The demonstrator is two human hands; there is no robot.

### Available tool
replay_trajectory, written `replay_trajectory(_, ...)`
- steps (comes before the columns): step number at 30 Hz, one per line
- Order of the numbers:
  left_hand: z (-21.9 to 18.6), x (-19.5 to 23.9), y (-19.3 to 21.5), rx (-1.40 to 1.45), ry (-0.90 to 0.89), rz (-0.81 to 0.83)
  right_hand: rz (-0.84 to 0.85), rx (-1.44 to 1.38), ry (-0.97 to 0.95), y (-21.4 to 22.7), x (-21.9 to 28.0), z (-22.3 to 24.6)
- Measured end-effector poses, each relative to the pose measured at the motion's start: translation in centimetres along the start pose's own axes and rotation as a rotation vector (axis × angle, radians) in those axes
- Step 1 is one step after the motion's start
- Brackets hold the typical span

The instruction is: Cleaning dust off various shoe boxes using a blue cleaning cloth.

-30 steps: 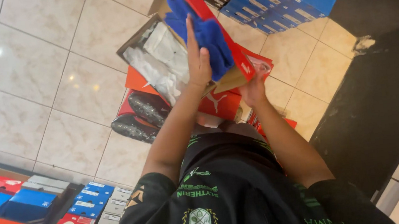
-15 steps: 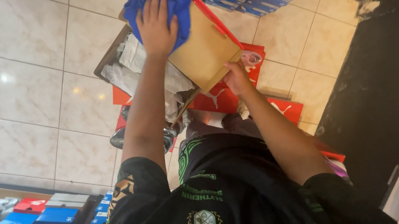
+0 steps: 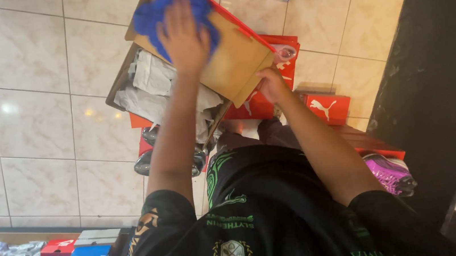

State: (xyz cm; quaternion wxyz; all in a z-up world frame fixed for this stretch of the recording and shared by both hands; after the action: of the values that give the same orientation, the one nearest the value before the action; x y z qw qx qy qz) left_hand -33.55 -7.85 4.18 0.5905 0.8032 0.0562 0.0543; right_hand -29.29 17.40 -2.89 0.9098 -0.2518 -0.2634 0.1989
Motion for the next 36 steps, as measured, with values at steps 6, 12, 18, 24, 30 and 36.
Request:
replay_trajectory(6, 0.0, -0.3, 1.2, -0.095, 0.115, -0.174, -0.047, 0.025, 0.045, -0.2, -0.3, 0.5)
replay_trajectory(12, -10.5, 8.5, -0.8, 0.11, 0.016, -0.122, 0.079, 0.01, 0.088, -0.2, -1.4, 0.6)
replay_trajectory(18, -4.8, 4.9, -2.8, 0.088, -0.288, -0.142, -0.044, -0.112, -0.07, 3.9, -0.2, -1.8)
replay_trajectory(24, 2.8, -0.9, 1.1, -0.052, 0.083, -0.222, -0.022, -0.055, -0.132, 0.0, 0.4, 0.8)
replay_trajectory(30, -8.8, 6.1, -1.3, -0.063, -0.175, 0.067, 0.015, -0.174, -0.12, 2.1, -0.5, -0.3)
replay_trajectory(36, -9.8, 7.1, -0.4, 0.067, -0.322, -0.136, 0.105, -0.25, -0.198, 1.7, 0.0, 0.0)
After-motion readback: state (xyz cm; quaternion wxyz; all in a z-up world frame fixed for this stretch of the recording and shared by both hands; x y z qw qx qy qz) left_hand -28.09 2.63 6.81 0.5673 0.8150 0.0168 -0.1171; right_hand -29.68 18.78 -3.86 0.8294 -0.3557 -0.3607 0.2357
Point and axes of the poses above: each hand's wrist, its own x-axis away from the middle knuckle, its own y-axis out of the back of the hand, z = x × y, the point moved 6 cm from there along -x, towards the middle knuckle, and after that the axes turned 9 degrees about z, right-handed, at the moved point
